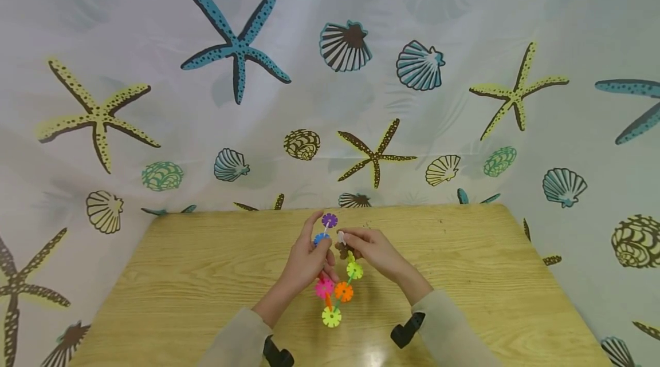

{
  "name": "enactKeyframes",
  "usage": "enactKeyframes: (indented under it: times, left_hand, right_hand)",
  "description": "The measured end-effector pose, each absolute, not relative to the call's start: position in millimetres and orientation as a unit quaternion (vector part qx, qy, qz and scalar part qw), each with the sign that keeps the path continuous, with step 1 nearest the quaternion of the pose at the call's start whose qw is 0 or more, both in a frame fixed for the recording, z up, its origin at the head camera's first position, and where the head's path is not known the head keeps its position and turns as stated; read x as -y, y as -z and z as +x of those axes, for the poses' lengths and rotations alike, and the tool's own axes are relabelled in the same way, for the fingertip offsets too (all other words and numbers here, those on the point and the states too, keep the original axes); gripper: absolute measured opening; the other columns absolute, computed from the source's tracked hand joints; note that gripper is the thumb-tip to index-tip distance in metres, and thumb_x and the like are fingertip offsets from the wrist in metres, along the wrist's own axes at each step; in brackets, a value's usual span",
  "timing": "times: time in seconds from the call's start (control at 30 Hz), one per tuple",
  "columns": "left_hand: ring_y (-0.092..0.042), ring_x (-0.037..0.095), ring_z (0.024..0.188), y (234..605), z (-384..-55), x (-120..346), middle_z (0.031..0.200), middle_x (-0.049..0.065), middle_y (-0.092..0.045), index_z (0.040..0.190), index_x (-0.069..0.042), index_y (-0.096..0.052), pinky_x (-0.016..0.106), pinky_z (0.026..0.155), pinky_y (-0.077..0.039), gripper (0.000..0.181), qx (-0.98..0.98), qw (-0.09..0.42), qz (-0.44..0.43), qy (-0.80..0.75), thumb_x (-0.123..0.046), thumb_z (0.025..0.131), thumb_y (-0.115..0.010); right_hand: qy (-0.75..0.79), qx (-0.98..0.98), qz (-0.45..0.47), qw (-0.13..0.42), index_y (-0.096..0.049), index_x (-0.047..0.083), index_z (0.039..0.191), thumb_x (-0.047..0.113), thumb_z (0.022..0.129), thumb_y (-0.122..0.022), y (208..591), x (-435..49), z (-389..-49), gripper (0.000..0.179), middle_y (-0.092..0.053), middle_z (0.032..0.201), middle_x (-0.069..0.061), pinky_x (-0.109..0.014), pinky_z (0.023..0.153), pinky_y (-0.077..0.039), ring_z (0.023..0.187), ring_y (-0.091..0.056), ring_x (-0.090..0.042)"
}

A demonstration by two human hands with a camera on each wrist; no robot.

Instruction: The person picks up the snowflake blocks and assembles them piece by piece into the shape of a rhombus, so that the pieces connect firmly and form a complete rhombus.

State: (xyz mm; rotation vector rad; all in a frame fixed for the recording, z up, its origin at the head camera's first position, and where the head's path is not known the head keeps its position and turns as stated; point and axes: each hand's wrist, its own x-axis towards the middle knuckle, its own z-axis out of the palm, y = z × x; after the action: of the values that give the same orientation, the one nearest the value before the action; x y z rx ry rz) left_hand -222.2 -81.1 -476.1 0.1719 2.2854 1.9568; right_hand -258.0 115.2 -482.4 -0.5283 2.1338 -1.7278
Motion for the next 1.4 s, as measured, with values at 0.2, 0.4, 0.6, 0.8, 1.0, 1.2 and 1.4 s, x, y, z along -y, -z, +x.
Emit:
enactKeyframes:
  times: [0.2, 0.4, 0.6, 0.8, 1.0, 1.2, 1.4]
  left_hand:
    - [-0.07, 0.029, 0.05, 475.2, -221.5, 78.6, 0.072, 0.015, -0.063, 0.166, -0.036, -0.023, 0.036, 0.049, -0.058, 0.064, -0.762, 0.062, 0.051, -0.642, -0.018, 0.109, -0.047]
    - [-0.069, 0.028, 0.049, 475.3, -221.7, 77.0, 0.07, 0.011, -0.062, 0.167, -0.034, -0.024, 0.038, 0.05, -0.06, 0.065, -0.762, 0.06, 0.05, -0.642, -0.018, 0.109, -0.048]
    - [-0.069, 0.027, 0.048, 474.4, -221.3, 76.2, 0.073, 0.017, -0.063, 0.166, -0.034, -0.024, 0.039, 0.05, -0.06, 0.064, -0.76, 0.059, 0.052, -0.646, -0.018, 0.109, -0.048]
    - [-0.069, 0.027, 0.047, 473.8, -221.5, 75.2, 0.073, 0.02, -0.063, 0.166, -0.033, -0.026, 0.04, 0.05, -0.061, 0.063, -0.761, 0.058, 0.053, -0.644, -0.016, 0.109, -0.048]
    - [-0.069, 0.026, 0.048, 474.2, -222.4, 74.6, 0.07, 0.012, -0.062, 0.165, -0.032, -0.026, 0.041, 0.051, -0.062, 0.062, -0.763, 0.062, 0.058, -0.64, -0.016, 0.109, -0.048]
    - [-0.069, 0.026, 0.049, 473.6, -221.9, 73.9, 0.073, 0.017, -0.063, 0.166, -0.029, -0.026, 0.04, 0.051, -0.061, 0.062, -0.767, 0.065, 0.063, -0.636, -0.017, 0.109, -0.048]
    - [-0.07, 0.027, 0.05, 474.1, -222.4, 73.7, 0.071, 0.014, -0.064, 0.167, -0.027, -0.024, 0.039, 0.05, -0.06, 0.063, -0.777, 0.066, 0.071, -0.623, -0.017, 0.109, -0.046]
  right_hand:
    - [0.606, -0.755, -0.19, 0.164, -0.052, -0.003, 0.152, 0.026, 0.114, -0.048, 476.4, -114.6, -257.8, 0.049, -0.068, 0.134, -0.028, -0.036, 0.092, -0.053, 0.095, -0.064, -0.01]
    - [0.605, -0.758, -0.19, 0.155, -0.051, 0.001, 0.154, 0.029, 0.114, -0.048, 472.1, -114.1, -256.3, 0.049, -0.07, 0.133, -0.024, -0.032, 0.092, -0.053, 0.102, -0.069, -0.013]
    - [0.609, -0.757, -0.187, 0.143, -0.051, 0.003, 0.154, 0.027, 0.114, -0.049, 470.6, -112.6, -255.3, 0.047, -0.071, 0.127, -0.023, -0.038, 0.093, -0.054, 0.101, -0.069, -0.016]
    - [0.611, -0.756, -0.193, 0.134, -0.05, 0.003, 0.155, 0.026, 0.113, -0.05, 469.8, -112.8, -254.6, 0.047, -0.071, 0.128, -0.023, -0.029, 0.09, -0.054, 0.102, -0.07, -0.016]
    - [0.615, -0.75, -0.204, 0.129, -0.047, 0.001, 0.156, 0.023, 0.113, -0.051, 471.2, -114.0, -253.8, 0.049, -0.07, 0.126, -0.026, -0.029, 0.09, -0.055, 0.098, -0.068, -0.014]
    - [0.615, -0.752, -0.205, 0.12, -0.045, 0.0, 0.157, 0.023, 0.113, -0.051, 473.4, -113.1, -253.9, 0.05, -0.07, 0.125, -0.025, -0.028, 0.092, -0.055, 0.098, -0.067, -0.012]
    - [0.613, -0.75, -0.219, 0.114, -0.04, 0.003, 0.161, 0.022, 0.114, -0.049, 473.3, -112.6, -254.0, 0.052, -0.07, 0.127, -0.026, -0.033, 0.097, -0.055, 0.102, -0.066, -0.016]
